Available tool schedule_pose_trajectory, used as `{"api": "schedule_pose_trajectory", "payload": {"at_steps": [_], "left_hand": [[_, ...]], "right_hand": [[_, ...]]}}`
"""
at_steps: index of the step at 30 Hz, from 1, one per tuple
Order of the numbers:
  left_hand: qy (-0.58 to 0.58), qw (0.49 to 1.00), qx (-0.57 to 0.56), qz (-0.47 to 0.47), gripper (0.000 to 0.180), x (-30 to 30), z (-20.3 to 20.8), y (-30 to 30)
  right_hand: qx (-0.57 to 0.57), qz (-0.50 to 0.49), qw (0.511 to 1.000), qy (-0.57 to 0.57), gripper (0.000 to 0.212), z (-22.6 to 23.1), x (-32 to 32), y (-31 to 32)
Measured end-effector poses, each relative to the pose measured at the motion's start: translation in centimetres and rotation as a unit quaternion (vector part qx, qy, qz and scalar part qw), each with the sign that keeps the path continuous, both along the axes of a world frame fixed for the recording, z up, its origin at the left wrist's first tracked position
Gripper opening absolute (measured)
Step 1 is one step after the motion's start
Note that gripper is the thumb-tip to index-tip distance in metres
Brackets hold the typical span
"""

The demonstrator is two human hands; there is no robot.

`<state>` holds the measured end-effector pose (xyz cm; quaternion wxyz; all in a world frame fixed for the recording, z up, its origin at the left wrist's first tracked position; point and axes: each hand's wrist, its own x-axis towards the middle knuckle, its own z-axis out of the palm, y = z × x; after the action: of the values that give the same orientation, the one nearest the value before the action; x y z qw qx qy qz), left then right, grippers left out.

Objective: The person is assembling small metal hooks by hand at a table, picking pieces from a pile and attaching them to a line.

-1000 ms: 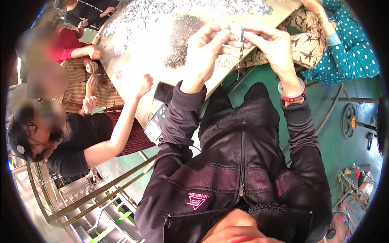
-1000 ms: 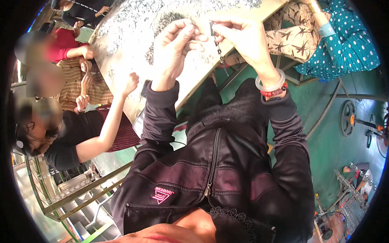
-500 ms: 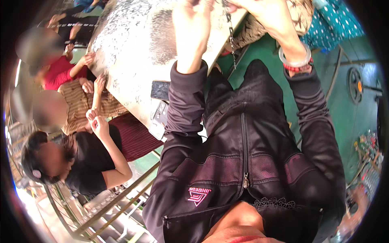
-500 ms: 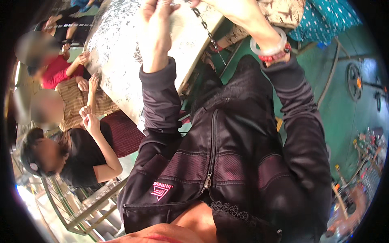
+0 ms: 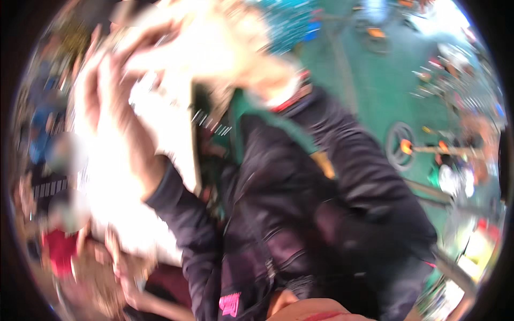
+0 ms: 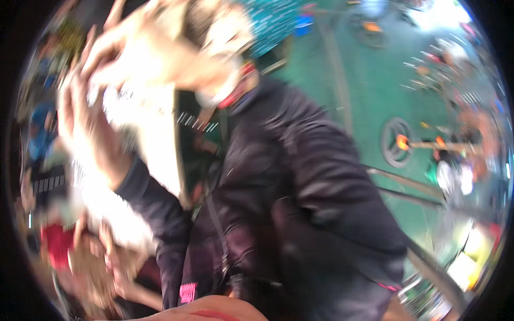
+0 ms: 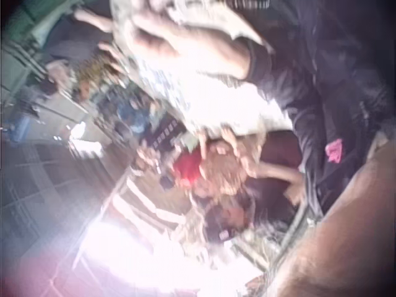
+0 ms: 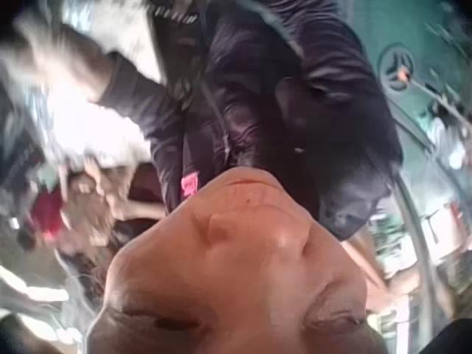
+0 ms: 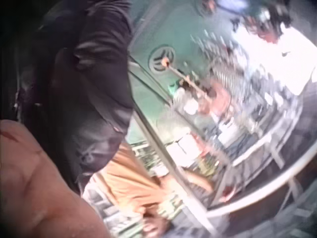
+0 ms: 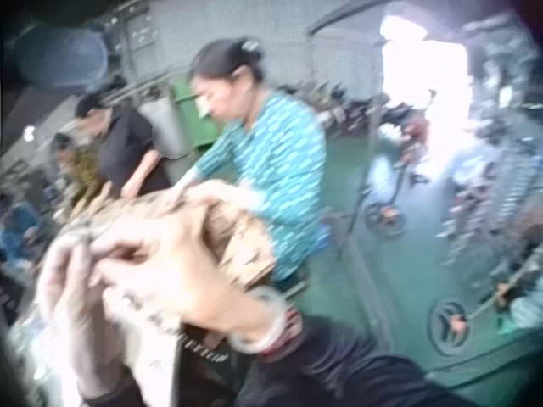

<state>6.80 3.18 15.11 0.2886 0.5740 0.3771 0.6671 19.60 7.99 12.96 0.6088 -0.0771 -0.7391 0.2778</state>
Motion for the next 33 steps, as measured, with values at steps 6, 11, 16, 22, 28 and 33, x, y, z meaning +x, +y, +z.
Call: {"api": "schedule_pose_trajectory", "payload": {"at_steps": [6, 11, 16, 22, 28, 33], "left_hand": [[-0.099, 0.982, 0.045, -0.156, 0.027, 5.1, 0.3, 0.2], [0.069, 0.928, -0.179, -0.318, 0.016, 4.3, -7.0, 2.9], [0.191, 0.832, -0.359, -0.378, 0.017, 1.0, -15.5, 5.6], [0.280, 0.748, -0.516, -0.310, 0.022, -2.9, -26.9, 8.8], [0.268, 0.741, -0.567, -0.240, 0.024, -7.3, -28.8, 7.6], [0.190, 0.778, -0.528, -0.281, 0.025, -7.2, -29.5, 7.3]], "right_hand": [[-0.149, -0.003, 0.983, 0.106, 0.013, 7.1, 9.3, -5.9], [-0.005, -0.082, 0.987, 0.137, 0.016, 10.7, 16.5, -9.0], [0.013, -0.262, 0.947, 0.185, 0.017, 13.6, 22.1, -11.6], [-0.026, -0.290, 0.948, 0.126, 0.021, 15.0, 30.1, -15.0], [-0.012, -0.401, 0.900, 0.172, 0.020, 17.6, 37.5, -16.5], [-0.005, -0.463, 0.861, 0.213, 0.020, 21.3, 42.5, -17.7]]}}
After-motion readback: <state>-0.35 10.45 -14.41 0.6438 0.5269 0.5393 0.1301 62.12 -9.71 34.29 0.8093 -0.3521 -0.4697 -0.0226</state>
